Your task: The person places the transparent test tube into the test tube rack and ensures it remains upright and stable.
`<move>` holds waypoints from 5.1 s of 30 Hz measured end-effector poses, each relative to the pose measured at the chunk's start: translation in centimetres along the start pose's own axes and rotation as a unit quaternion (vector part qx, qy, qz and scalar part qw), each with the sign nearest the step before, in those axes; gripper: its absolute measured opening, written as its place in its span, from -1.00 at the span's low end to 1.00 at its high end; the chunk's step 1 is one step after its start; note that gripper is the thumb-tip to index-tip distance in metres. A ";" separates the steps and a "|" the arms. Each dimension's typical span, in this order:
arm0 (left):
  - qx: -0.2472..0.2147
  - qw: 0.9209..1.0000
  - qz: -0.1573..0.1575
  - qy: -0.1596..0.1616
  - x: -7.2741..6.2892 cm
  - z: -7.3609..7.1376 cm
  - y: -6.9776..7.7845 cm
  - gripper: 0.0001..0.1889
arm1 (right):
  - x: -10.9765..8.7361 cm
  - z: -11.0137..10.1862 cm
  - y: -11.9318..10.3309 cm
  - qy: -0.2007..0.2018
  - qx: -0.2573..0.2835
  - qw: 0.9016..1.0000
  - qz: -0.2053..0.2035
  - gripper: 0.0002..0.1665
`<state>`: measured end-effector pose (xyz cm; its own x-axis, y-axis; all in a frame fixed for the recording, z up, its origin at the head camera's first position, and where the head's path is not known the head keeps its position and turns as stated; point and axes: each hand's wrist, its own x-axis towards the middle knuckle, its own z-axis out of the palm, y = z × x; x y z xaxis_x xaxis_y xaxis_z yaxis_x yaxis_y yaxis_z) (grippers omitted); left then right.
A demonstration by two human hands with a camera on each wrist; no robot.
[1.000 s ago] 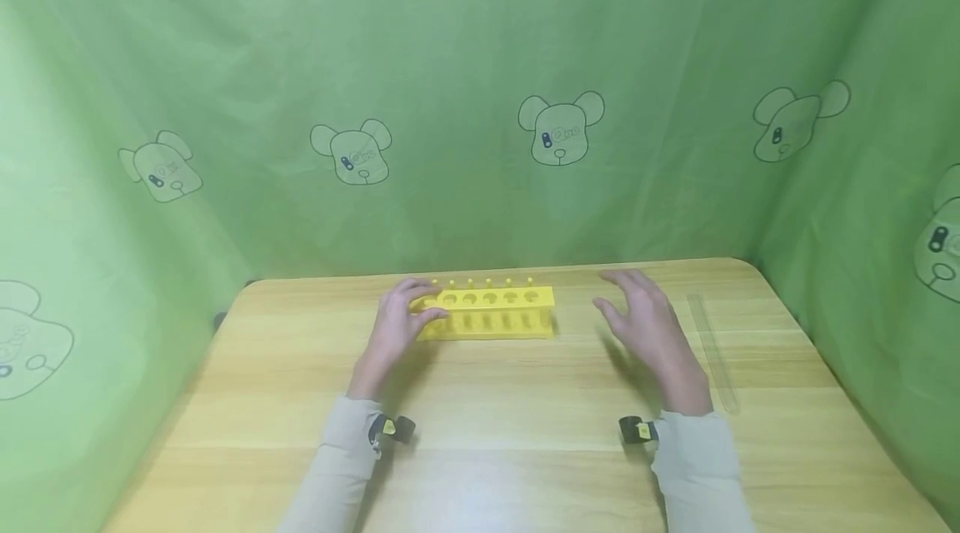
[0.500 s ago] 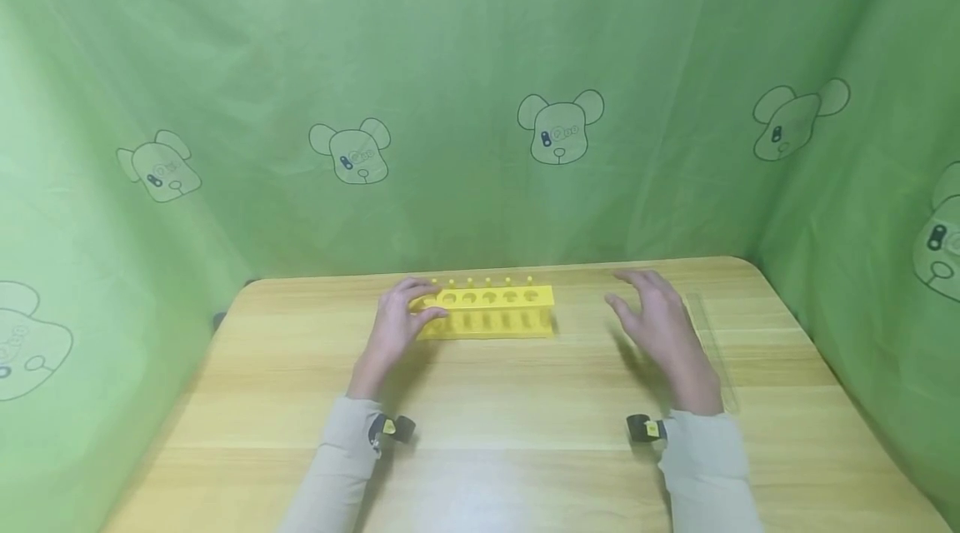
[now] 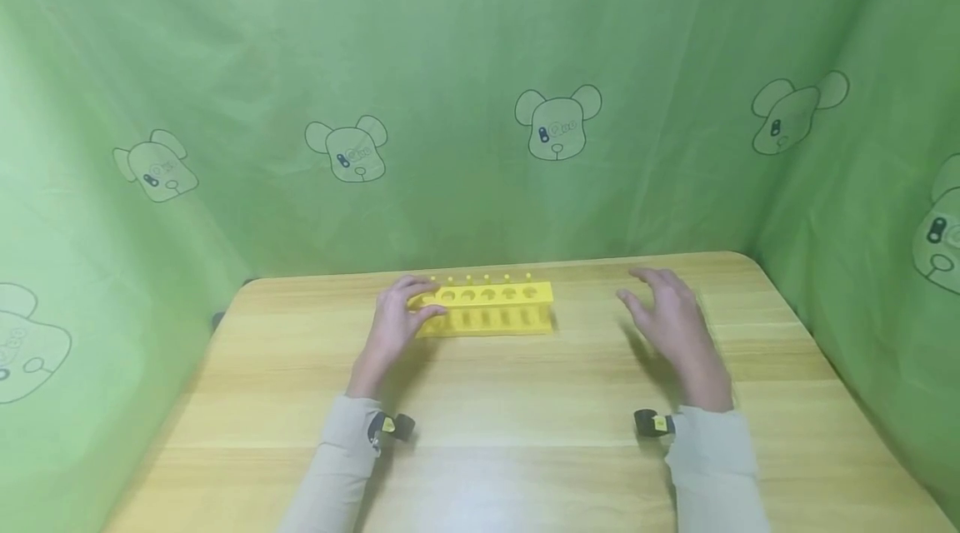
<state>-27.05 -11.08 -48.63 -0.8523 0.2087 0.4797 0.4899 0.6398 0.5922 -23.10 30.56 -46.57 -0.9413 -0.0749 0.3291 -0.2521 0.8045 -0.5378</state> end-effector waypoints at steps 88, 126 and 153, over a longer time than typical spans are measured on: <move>-0.009 1.000 0.005 0.001 0.0 -0.1 0.1 -0.57 | -3.0 -2.3 7.0 -0.059 -0.035 0.979 0.193 -0.20; -0.005 1.000 0.009 -0.001 0.0 0.0 -0.2 -0.56 | -2.7 -1.7 7.7 -0.048 -0.052 0.967 0.243 -0.21; -0.004 1.000 0.021 0.005 0.0 0.0 -0.2 -0.56 | -2.4 -3.0 6.3 -0.022 -0.028 0.970 0.242 -0.22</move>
<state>-27.16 -11.21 -48.72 -0.8291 0.2276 0.5106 0.5266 0.6246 0.5767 -21.76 37.55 -48.39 -0.9554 0.2951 0.0150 0.2327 0.7827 -0.5772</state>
